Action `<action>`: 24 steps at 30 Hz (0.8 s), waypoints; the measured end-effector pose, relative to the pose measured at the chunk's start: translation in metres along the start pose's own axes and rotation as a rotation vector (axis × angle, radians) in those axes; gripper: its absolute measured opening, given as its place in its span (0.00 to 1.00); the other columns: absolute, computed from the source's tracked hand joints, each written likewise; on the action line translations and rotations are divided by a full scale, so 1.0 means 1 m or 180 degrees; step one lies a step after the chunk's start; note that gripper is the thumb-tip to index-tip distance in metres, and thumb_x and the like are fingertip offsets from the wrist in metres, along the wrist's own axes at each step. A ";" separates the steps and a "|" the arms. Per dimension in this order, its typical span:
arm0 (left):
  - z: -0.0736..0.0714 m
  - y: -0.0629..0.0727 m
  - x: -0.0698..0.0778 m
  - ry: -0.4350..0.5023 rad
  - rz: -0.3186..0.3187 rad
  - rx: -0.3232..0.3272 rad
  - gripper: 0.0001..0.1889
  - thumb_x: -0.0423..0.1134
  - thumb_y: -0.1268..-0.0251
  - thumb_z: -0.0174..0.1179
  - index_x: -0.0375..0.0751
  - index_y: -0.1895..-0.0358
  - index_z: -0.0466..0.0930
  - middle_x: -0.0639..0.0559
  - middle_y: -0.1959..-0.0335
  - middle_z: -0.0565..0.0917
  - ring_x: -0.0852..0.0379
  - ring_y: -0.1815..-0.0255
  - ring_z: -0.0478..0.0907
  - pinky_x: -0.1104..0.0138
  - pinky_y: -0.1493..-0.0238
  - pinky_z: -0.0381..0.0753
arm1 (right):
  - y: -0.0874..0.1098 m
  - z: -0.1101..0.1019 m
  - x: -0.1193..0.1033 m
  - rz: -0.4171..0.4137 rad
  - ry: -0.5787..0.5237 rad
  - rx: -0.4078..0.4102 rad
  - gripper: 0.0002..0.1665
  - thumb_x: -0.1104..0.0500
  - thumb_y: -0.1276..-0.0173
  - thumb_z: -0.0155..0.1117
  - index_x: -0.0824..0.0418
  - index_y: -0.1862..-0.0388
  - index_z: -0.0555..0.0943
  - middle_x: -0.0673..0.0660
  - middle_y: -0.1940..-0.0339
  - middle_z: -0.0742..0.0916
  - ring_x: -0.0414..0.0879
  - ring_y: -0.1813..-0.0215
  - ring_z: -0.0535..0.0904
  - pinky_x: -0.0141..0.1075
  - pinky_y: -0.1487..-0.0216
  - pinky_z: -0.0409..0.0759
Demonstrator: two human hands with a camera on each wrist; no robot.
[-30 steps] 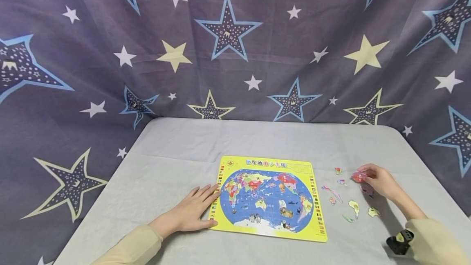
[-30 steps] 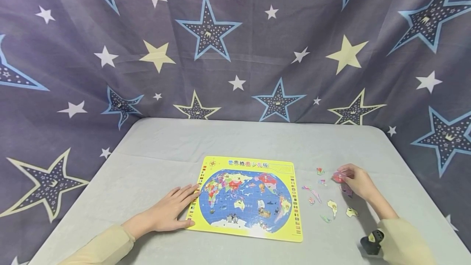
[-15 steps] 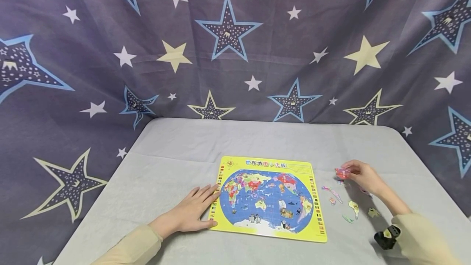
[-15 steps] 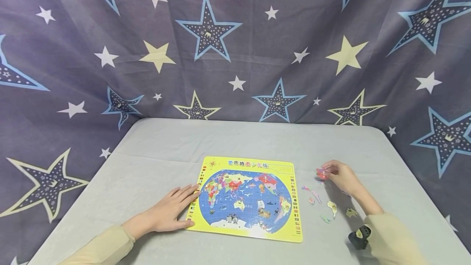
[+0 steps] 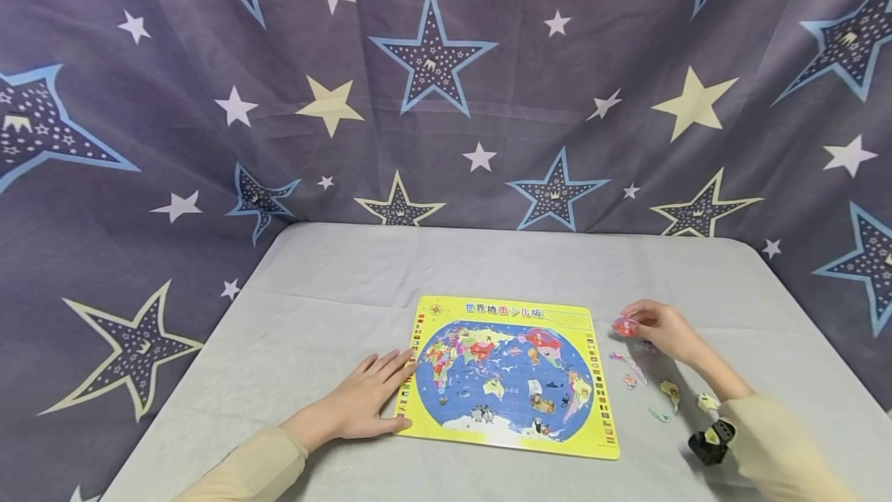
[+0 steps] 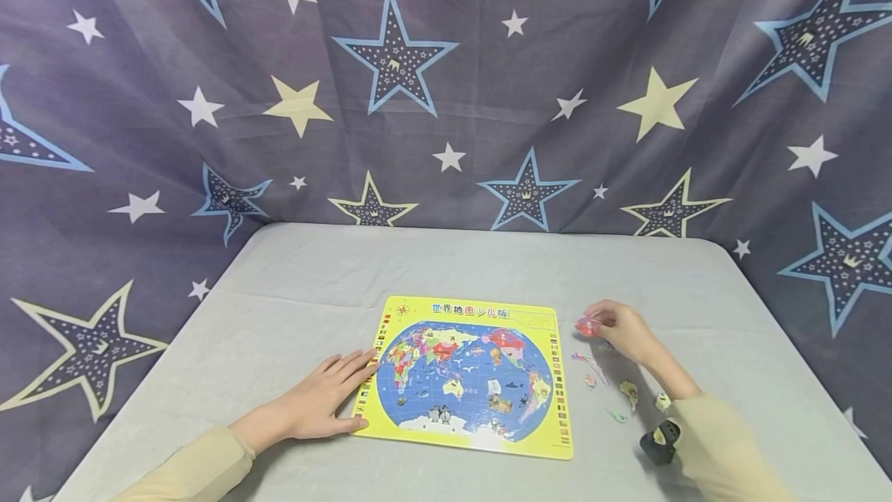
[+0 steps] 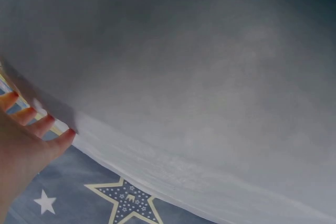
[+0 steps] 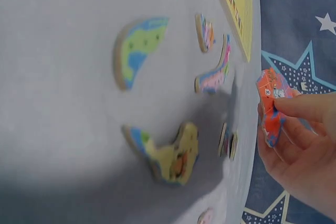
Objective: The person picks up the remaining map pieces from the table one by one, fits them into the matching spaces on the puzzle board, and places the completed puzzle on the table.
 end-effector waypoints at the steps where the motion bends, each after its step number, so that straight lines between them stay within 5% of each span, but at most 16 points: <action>1: 0.000 0.000 0.000 0.0004 0.0001 -0.0003 0.43 0.70 0.45 0.38 0.45 0.32 0.50 0.50 0.30 0.50 0.49 0.31 0.46 0.50 0.37 0.49 | -0.001 0.001 -0.001 -0.0001 0.0002 -0.0016 0.12 0.74 0.45 0.55 0.72 0.60 0.76 0.62 0.68 0.82 0.48 0.67 0.77 0.30 0.72 0.74; 8: 0.001 0.000 0.000 0.0015 0.0007 -0.0004 0.43 0.70 0.46 0.38 0.45 0.31 0.50 0.50 0.30 0.49 0.49 0.31 0.46 0.50 0.37 0.48 | -0.008 0.011 -0.008 -0.0029 -0.0043 -0.0056 0.12 0.72 0.44 0.55 0.71 0.60 0.77 0.61 0.68 0.82 0.47 0.66 0.77 0.30 0.70 0.74; 15: 0.000 -0.001 -0.001 -0.0013 0.0006 0.0017 0.43 0.71 0.46 0.37 0.45 0.32 0.51 0.50 0.30 0.49 0.49 0.31 0.46 0.49 0.37 0.49 | -0.014 0.021 -0.017 -0.0410 -0.0426 -0.0083 0.10 0.70 0.45 0.57 0.71 0.63 0.77 0.58 0.72 0.81 0.42 0.70 0.76 0.31 0.73 0.74; 24: 0.001 0.000 -0.001 -0.0022 0.0026 0.0077 0.43 0.70 0.45 0.39 0.45 0.32 0.52 0.49 0.31 0.51 0.48 0.32 0.48 0.49 0.38 0.50 | -0.024 0.037 -0.023 -0.0009 -0.0397 -0.0281 0.13 0.73 0.43 0.55 0.73 0.58 0.76 0.62 0.67 0.81 0.49 0.65 0.77 0.33 0.69 0.77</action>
Point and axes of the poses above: each hand's wrist, its own y-axis away from the middle knuckle, its own z-axis out of the palm, x = y × z, the point moved 5 cm from there along -y, towards the middle knuckle
